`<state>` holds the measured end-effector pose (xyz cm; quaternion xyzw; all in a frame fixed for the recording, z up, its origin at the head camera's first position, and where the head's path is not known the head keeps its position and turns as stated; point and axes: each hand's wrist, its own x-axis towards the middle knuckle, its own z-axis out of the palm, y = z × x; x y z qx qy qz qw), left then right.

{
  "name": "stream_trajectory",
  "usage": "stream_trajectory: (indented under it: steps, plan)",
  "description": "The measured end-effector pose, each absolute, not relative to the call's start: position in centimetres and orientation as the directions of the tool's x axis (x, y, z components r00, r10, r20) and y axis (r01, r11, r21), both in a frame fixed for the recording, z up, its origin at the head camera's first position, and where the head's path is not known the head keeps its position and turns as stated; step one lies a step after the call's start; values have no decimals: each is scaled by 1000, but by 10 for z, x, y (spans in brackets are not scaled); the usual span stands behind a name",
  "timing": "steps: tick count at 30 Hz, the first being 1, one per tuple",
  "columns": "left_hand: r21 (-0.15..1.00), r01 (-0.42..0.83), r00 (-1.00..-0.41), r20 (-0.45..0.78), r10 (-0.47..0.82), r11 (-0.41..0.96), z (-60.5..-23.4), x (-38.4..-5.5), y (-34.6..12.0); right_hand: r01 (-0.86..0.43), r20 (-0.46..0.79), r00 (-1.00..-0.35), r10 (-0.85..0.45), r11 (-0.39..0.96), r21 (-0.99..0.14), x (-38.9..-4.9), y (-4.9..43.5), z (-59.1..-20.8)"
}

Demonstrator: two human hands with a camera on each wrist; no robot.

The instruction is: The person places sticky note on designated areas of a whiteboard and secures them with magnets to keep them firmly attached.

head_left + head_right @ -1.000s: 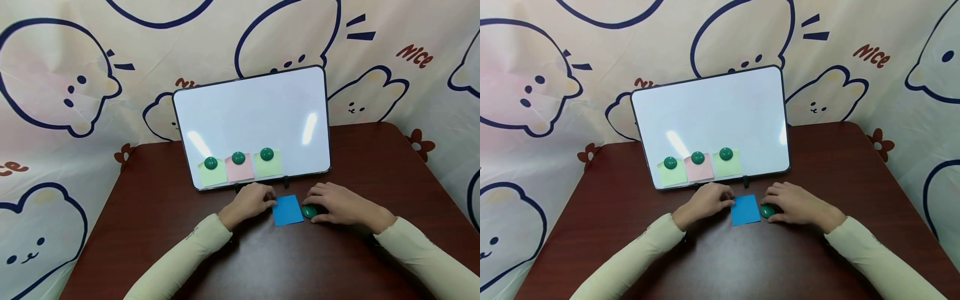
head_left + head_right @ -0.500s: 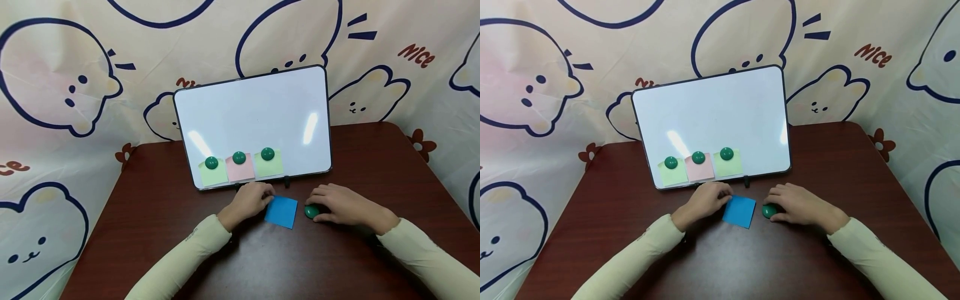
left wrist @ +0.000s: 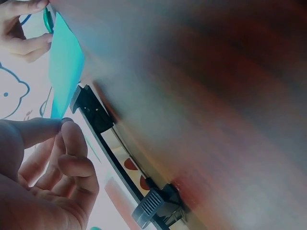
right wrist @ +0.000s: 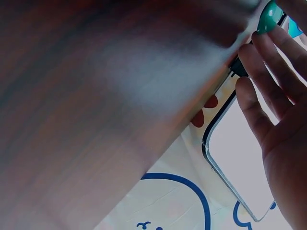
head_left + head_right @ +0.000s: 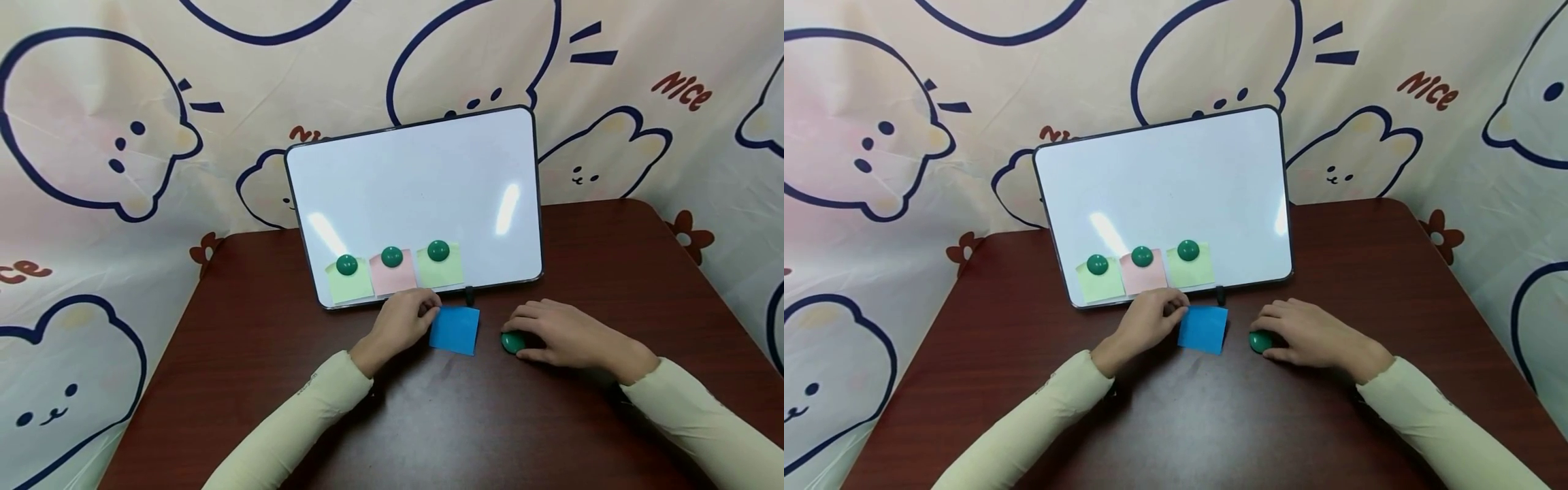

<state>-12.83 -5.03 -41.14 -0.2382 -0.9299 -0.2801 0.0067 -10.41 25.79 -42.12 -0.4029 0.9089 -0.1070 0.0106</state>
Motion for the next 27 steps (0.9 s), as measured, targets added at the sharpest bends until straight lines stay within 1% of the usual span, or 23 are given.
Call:
stream_trajectory:
  steps: [6, 10, 19, 27]
  plan:
    - [530, 443, -890, 162, 427, 723, -411, -129, -50, -744, 98, -663, -742, 638, -197, -104, 259, -423]
    - [529, 449, -890, 195, 412, 720, -410, -131, -49, -748, 109, -660, -743, 637, -186, -105, 259, -423]
    - [520, 469, -883, 253, 396, 714, -408, -135, -41, -720, 53, -685, -727, 664, -201, -105, 261, -421]
    - [510, 489, -872, 301, 385, 708, -404, -147, -27, -715, 48, -690, -722, 670, -202, -105, 260, -419]
